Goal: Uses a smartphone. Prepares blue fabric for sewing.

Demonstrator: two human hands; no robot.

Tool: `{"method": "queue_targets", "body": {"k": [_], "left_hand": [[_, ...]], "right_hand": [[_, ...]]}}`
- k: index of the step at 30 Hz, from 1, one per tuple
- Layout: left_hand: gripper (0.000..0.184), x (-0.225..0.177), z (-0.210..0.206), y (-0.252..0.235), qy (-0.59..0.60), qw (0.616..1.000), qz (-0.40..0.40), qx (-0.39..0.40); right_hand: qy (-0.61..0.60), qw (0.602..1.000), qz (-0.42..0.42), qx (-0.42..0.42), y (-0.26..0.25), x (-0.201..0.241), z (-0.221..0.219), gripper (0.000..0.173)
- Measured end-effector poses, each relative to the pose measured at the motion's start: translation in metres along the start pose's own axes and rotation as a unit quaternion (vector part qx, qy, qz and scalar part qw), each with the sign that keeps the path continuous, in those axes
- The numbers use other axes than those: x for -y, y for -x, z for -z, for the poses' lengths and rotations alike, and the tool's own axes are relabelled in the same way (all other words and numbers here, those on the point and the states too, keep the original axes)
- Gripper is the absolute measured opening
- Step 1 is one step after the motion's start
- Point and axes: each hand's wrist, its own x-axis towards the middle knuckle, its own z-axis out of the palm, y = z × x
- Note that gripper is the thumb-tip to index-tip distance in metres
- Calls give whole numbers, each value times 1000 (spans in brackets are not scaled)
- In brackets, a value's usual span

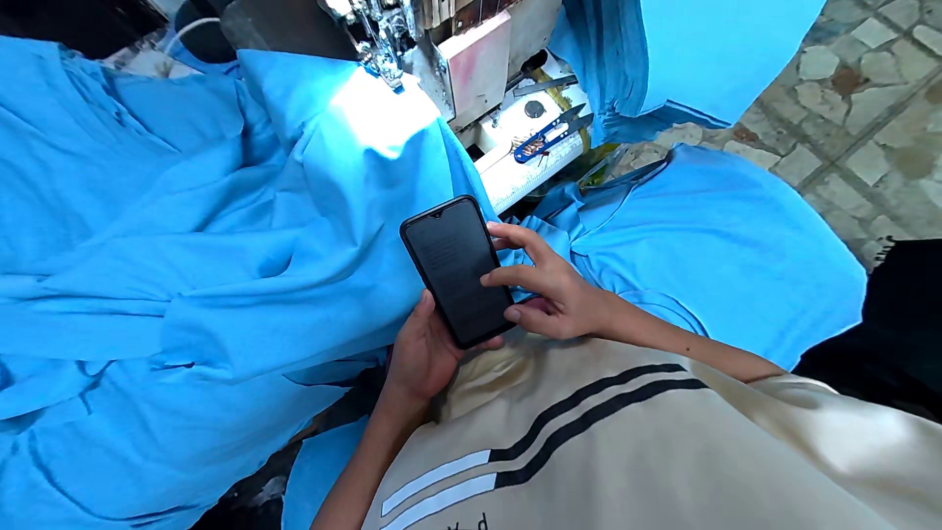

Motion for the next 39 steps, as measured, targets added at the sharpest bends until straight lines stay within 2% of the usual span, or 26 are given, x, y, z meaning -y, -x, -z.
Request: {"method": "queue_targets", "body": {"k": [39], "left_hand": [[44,-1,1,-1,-8,1000,-1,3]], "right_hand": [[-3,1000,0,4,-1,-1,1,38]]}}
